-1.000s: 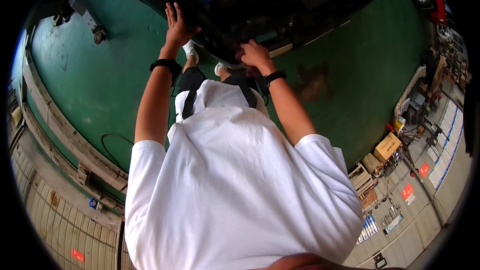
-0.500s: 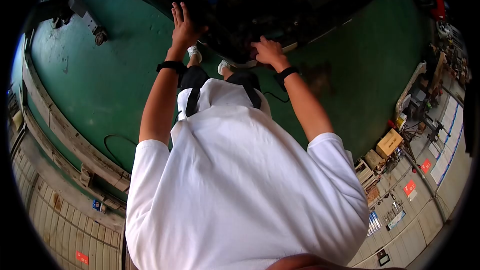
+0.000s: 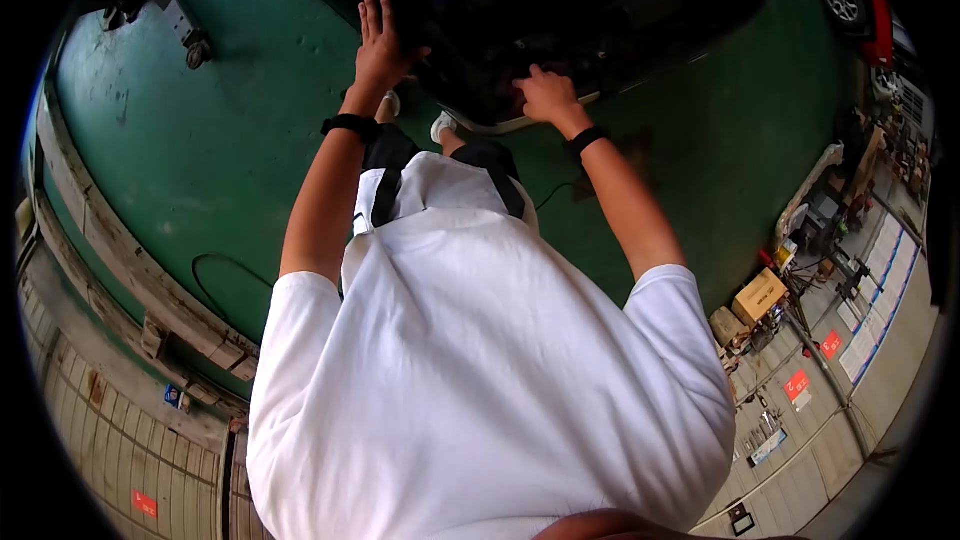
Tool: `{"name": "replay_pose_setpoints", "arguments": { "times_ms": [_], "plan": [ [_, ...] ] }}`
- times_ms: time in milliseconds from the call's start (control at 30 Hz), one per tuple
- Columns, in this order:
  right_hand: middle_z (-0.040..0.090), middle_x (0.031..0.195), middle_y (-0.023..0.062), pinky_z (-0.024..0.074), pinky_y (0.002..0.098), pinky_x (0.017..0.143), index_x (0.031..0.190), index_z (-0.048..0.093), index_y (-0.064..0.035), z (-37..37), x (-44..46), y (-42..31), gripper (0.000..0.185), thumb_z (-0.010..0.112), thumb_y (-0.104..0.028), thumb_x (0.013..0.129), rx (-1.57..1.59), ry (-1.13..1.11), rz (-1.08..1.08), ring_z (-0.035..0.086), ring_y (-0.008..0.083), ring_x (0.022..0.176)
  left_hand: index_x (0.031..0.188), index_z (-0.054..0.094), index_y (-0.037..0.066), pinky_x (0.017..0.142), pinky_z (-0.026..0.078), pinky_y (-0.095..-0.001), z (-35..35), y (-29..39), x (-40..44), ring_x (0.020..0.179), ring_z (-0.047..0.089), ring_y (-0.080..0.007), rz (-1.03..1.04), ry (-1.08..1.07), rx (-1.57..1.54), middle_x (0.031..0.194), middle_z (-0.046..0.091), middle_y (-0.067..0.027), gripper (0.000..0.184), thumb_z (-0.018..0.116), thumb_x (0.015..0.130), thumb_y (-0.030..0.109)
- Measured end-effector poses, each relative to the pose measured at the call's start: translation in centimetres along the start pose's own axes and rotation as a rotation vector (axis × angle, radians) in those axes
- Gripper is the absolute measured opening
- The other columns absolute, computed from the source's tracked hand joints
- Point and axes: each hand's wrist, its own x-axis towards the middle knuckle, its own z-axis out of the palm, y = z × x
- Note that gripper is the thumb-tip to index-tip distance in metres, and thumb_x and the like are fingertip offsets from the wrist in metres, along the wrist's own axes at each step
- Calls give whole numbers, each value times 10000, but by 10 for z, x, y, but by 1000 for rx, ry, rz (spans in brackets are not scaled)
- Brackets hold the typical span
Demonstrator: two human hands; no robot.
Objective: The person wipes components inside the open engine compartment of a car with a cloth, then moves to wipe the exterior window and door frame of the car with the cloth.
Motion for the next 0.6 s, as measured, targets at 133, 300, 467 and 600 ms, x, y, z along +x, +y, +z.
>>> {"name": "replay_pose_setpoints", "arguments": {
  "times_ms": [133, 300, 467, 600],
  "plan": [
    [587, 1234, 162, 523, 498, 885, 1240, 656, -213, 9, 10, -6, 465, 551, -183, 788, 264, -106, 15, 611, 365, 1116, 1562, 68, 65, 1036, 459, -479, -2, 3, -1, 1483, 111, -435, -11, -3, 2, 1618, 15, -239, 1246, 857, 661, 407],
    [577, 1321, 187, 481, 443, 988, 1288, 627, -156, 48, 26, -1, 537, 567, -123, 755, 586, -108, 87, 577, 381, 1182, 1563, 70, 69, 1021, 474, -473, -1, 4, -1, 1480, 117, -442, 9, 25, 3, 1616, 13, -246, 1252, 860, 653, 409],
    [631, 1247, 213, 475, 420, 992, 1275, 630, -96, 42, 27, 20, 560, 583, -69, 718, 797, -157, 65, 579, 399, 1175, 1563, 38, 63, 1099, 380, -478, 0, 8, 1, 1481, 78, -451, -25, -39, -29, 1613, -25, -255, 1256, 853, 674, 415],
    [626, 1247, 215, 475, 420, 991, 1248, 637, -60, 19, -1, -10, 538, 564, -113, 717, 629, -225, 92, 573, 379, 1185, 1559, 56, 53, 1064, 432, -479, 4, 10, -1, 1482, 90, -446, -29, -13, 4, 1612, -21, -258, 1251, 861, 662, 388]
  ]
}}
